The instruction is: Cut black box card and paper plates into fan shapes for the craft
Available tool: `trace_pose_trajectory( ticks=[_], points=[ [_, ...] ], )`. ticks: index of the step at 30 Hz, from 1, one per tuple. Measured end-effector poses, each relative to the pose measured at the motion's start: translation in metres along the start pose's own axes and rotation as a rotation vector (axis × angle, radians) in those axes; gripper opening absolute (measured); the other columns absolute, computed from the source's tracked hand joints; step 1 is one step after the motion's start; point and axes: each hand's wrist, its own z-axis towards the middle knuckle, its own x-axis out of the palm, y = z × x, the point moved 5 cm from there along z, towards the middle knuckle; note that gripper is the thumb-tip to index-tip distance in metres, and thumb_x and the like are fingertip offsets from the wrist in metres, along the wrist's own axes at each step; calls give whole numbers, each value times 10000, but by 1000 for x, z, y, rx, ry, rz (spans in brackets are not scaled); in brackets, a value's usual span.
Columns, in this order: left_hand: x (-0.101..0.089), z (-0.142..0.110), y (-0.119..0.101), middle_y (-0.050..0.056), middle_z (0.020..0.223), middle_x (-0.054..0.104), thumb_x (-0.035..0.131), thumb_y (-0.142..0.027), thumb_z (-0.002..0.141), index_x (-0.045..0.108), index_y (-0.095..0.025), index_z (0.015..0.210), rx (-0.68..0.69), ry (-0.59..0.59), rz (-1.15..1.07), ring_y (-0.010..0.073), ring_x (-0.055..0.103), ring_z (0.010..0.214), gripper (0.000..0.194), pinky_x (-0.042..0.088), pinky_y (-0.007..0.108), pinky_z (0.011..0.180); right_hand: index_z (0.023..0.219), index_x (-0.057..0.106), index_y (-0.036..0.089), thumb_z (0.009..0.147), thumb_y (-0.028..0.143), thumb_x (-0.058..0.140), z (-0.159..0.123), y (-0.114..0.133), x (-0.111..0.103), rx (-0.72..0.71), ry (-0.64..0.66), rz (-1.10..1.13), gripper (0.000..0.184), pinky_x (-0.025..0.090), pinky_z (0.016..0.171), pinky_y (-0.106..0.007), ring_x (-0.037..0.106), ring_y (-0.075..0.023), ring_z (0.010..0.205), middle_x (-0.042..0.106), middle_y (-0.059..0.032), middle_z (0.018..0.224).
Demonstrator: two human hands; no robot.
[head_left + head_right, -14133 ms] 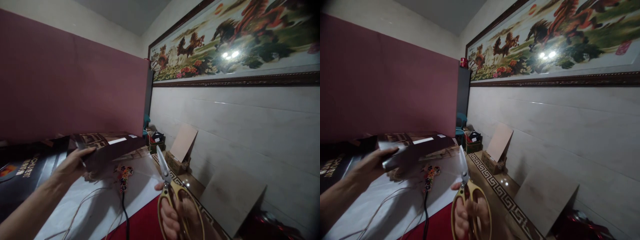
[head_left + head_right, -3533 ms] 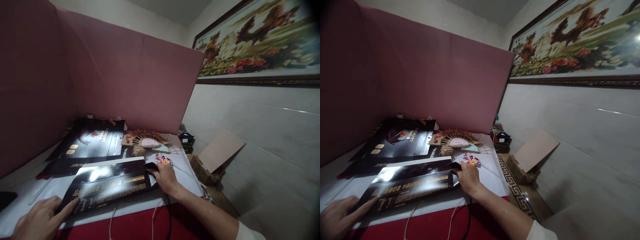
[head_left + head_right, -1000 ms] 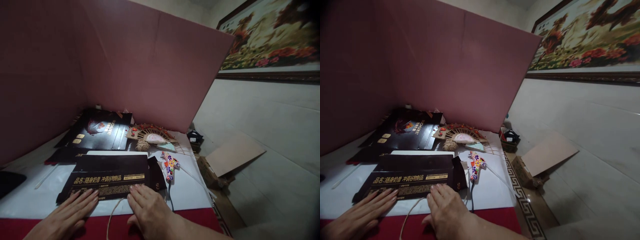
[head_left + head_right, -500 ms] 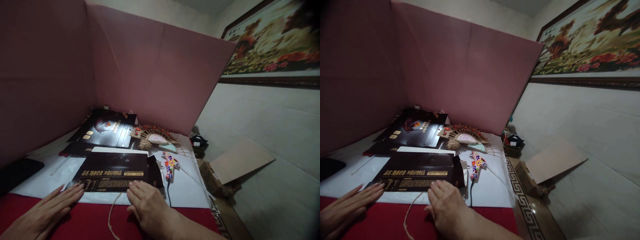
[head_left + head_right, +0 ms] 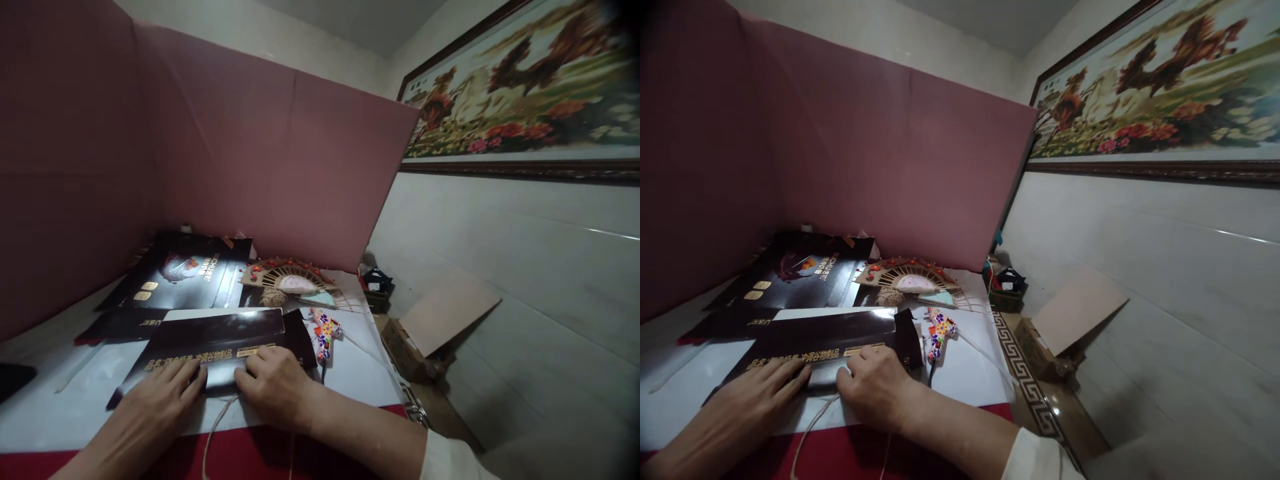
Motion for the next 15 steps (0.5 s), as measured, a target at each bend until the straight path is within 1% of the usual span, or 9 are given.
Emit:
trace_pose_trajectory(
  ticks=[2,4,5,7,8,10,12,15],
  points=[
    [9,-3,6,149,1018,746,394,25,809,741,-128,999,-3,1,-4,300,673,935,424,501,432,789,857,547,157,882,189,531,9,2,-2,-4,16,-34,44,400,557,-334,566,-218,733,620,-66,800],
    [12,0,16,148,1053,739,394,2,837,728,-138,1038,-38,-5,-45,310,659,975,414,490,451,826,911,545,142,914,180,475,20,2,-7,7,-11,-81,80,406,557,-338,571,-229,732,622,-75,818],
    [9,4,21,143,1045,740,401,-27,855,723,-145,1045,-46,-20,-68,308,660,959,393,489,455,823,937,545,133,931,171,441,27,1,-12,9,-38,-105,111,407,560,-341,575,-232,734,626,-81,832],
    [-3,18,31,131,973,743,400,-93,885,718,-153,1018,-32,-79,-93,293,664,874,349,492,446,777,939,550,121,950,156,398,41,-4,-23,-10,-86,-124,157,404,563,-342,583,-231,728,635,-85,833],
    [-13,26,36,125,927,739,390,-128,898,712,-155,1000,-19,-114,-95,283,660,814,339,491,437,737,924,555,121,954,154,391,48,-7,-30,-24,-104,-117,169,402,566,-341,588,-227,726,640,-83,825],
    [-34,44,45,135,920,726,364,-167,914,693,-142,989,-21,-198,-99,276,653,789,338,481,423,716,902,566,131,955,158,397,59,-16,-48,-28,-129,-94,179,400,583,-337,602,-218,735,653,-72,810],
    [-53,60,56,142,922,720,351,-158,914,681,-133,963,-79,-232,-122,275,648,796,335,460,411,719,919,584,141,951,160,407,68,-27,-69,14,-150,-103,181,395,604,-333,617,-215,758,670,-63,813],
    [-70,80,75,72,779,707,376,-138,883,680,-171,832,-232,-209,-280,229,628,718,311,419,352,659,956,617,149,908,143,466,78,-41,-98,68,-144,-105,158,367,605,-309,625,-203,783,694,-58,843]
  ],
)
